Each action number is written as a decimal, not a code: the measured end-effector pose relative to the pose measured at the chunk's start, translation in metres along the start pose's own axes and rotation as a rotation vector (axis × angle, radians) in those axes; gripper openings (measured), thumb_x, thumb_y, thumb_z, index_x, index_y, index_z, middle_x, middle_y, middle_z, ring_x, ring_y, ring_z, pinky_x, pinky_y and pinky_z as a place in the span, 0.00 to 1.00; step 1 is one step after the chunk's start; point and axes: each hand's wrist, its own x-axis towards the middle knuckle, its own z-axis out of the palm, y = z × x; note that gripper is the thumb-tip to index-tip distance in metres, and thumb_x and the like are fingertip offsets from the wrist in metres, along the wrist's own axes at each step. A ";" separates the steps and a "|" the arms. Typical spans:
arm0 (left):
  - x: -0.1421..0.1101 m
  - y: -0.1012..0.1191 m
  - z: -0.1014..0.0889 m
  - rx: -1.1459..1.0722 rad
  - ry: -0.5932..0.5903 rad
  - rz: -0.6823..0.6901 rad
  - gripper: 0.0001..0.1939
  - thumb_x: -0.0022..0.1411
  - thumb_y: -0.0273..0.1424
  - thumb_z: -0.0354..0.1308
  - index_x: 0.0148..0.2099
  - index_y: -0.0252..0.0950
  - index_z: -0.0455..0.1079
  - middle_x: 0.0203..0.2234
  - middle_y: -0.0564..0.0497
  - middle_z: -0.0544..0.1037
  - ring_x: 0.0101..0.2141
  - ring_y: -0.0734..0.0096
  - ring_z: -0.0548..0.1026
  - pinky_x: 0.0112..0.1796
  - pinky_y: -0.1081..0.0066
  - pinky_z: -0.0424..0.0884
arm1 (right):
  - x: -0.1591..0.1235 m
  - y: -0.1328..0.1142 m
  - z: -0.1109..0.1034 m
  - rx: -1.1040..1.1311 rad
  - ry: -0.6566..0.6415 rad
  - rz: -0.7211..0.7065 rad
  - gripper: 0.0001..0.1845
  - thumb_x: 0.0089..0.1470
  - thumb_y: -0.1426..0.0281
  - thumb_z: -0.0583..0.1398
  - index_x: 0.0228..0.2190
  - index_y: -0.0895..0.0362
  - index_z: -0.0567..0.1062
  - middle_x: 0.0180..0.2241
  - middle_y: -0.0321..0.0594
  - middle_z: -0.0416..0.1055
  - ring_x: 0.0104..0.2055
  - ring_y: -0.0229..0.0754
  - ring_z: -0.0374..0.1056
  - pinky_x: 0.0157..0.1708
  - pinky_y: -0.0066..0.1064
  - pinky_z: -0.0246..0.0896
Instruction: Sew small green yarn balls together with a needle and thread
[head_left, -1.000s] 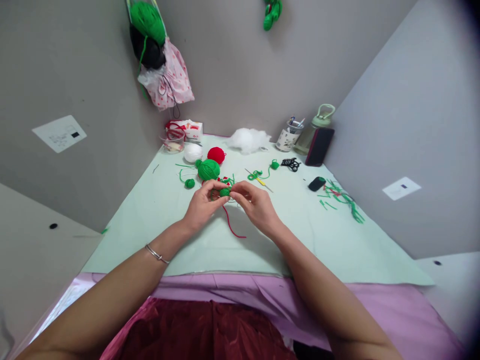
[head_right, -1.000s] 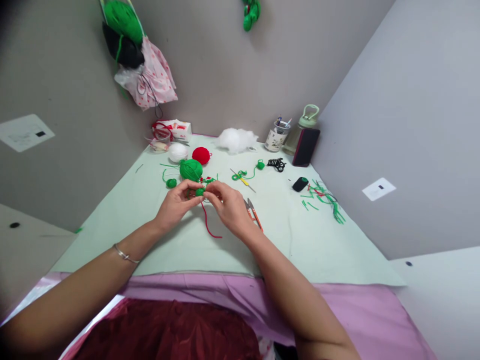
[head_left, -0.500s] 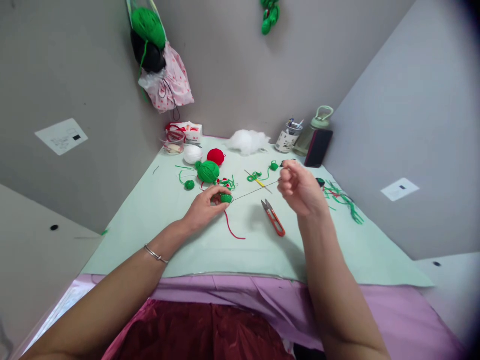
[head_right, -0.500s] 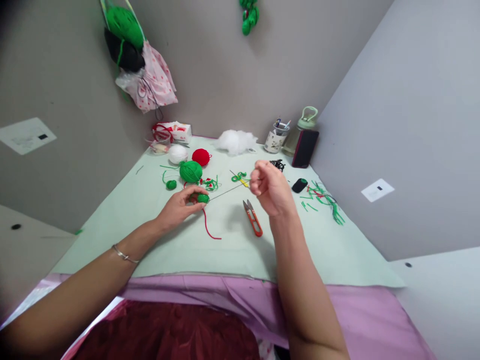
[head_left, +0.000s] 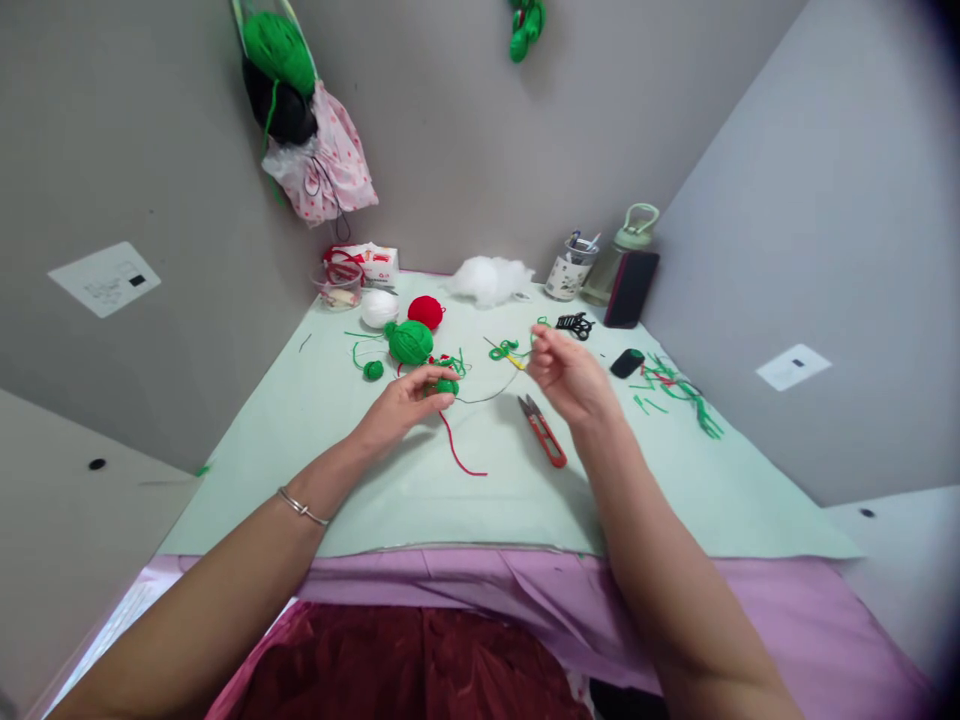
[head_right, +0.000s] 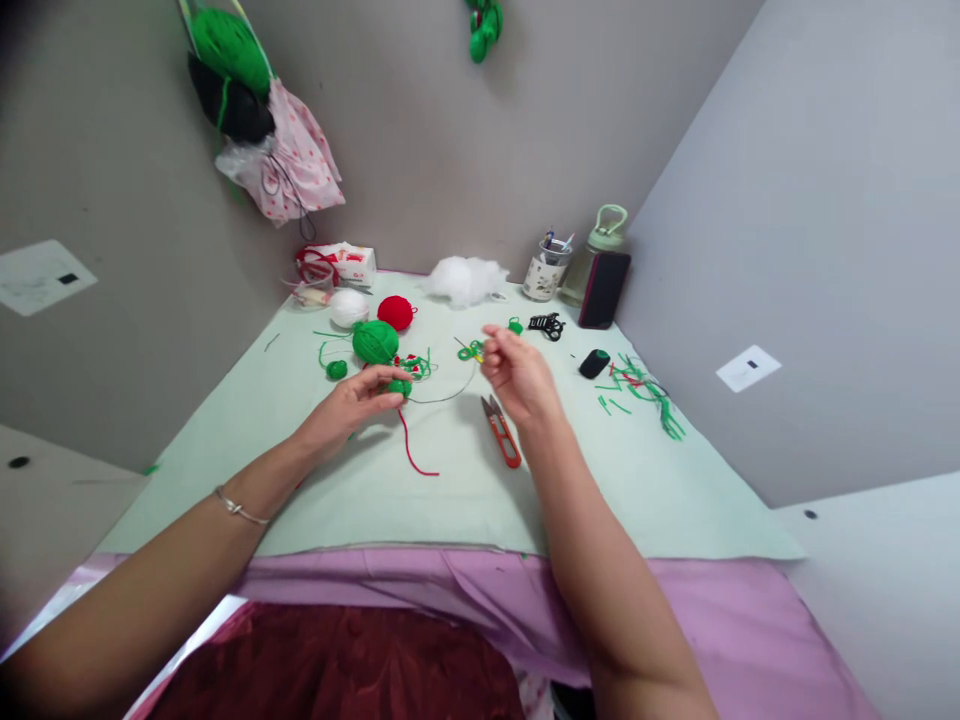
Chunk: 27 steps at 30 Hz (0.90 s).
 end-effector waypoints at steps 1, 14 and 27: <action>0.000 0.000 0.000 -0.013 0.015 -0.007 0.15 0.56 0.38 0.67 0.46 0.40 0.78 0.38 0.49 0.78 0.38 0.68 0.74 0.42 0.68 0.70 | -0.004 0.010 0.010 -0.049 -0.043 0.034 0.14 0.45 0.66 0.72 0.32 0.58 0.77 0.24 0.31 0.69 0.21 0.27 0.59 0.22 0.21 0.58; 0.003 0.000 -0.004 -0.022 0.223 0.100 0.16 0.56 0.37 0.65 0.45 0.35 0.75 0.35 0.49 0.79 0.31 0.71 0.74 0.38 0.69 0.72 | -0.033 0.066 0.058 -0.136 -0.236 0.447 0.11 0.50 0.64 0.67 0.31 0.58 0.74 0.31 0.42 0.80 0.23 0.34 0.73 0.23 0.24 0.67; 0.000 0.006 -0.004 0.037 0.018 0.081 0.16 0.60 0.36 0.63 0.50 0.39 0.77 0.43 0.48 0.79 0.41 0.66 0.75 0.46 0.67 0.69 | -0.032 0.055 0.053 -0.029 -0.379 0.376 0.13 0.49 0.63 0.69 0.31 0.61 0.79 0.18 0.28 0.59 0.22 0.30 0.51 0.25 0.26 0.50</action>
